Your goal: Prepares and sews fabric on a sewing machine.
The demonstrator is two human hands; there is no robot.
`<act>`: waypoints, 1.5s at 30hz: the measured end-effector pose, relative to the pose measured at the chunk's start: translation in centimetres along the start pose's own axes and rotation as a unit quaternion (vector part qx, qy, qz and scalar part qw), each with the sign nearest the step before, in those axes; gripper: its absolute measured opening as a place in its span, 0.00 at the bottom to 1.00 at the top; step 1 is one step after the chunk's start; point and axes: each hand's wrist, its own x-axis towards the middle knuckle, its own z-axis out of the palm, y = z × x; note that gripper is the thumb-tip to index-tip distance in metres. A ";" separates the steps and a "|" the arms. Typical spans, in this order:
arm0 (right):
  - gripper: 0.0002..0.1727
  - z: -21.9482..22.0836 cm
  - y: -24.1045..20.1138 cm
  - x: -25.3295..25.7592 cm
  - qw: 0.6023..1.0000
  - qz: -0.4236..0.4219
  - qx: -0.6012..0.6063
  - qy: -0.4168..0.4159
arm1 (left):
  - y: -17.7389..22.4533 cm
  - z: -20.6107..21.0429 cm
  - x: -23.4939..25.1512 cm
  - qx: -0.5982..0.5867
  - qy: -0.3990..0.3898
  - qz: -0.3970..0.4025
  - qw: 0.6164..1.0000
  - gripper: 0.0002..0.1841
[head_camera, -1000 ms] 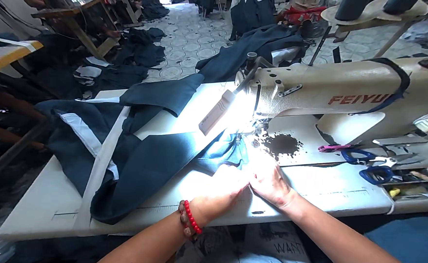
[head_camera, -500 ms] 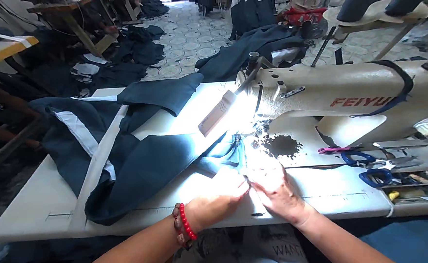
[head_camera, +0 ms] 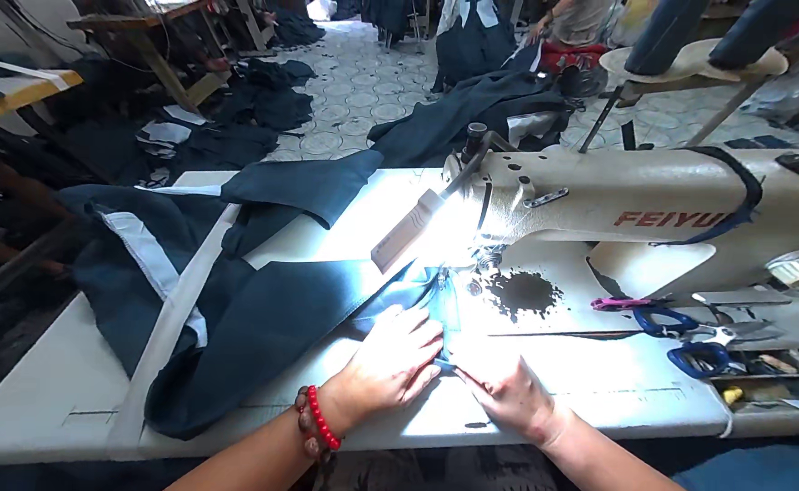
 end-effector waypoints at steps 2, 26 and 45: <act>0.13 0.0 0.2 0.0 1.000 0.001 0.004 -0.001 | -0.1 -0.1 -0.1 -0.001 -0.013 -0.004 1.000 0.24; 0.15 -1.1 3.8 2.9 0.995 0.025 -0.079 -0.049 | -2.4 -0.2 2.6 -0.031 -0.068 -0.039 0.996 0.23; 0.11 -5.6 4.6 5.3 0.921 0.280 -0.211 -0.171 | -2.0 -0.2 2.5 -0.017 -0.056 -0.011 0.998 0.14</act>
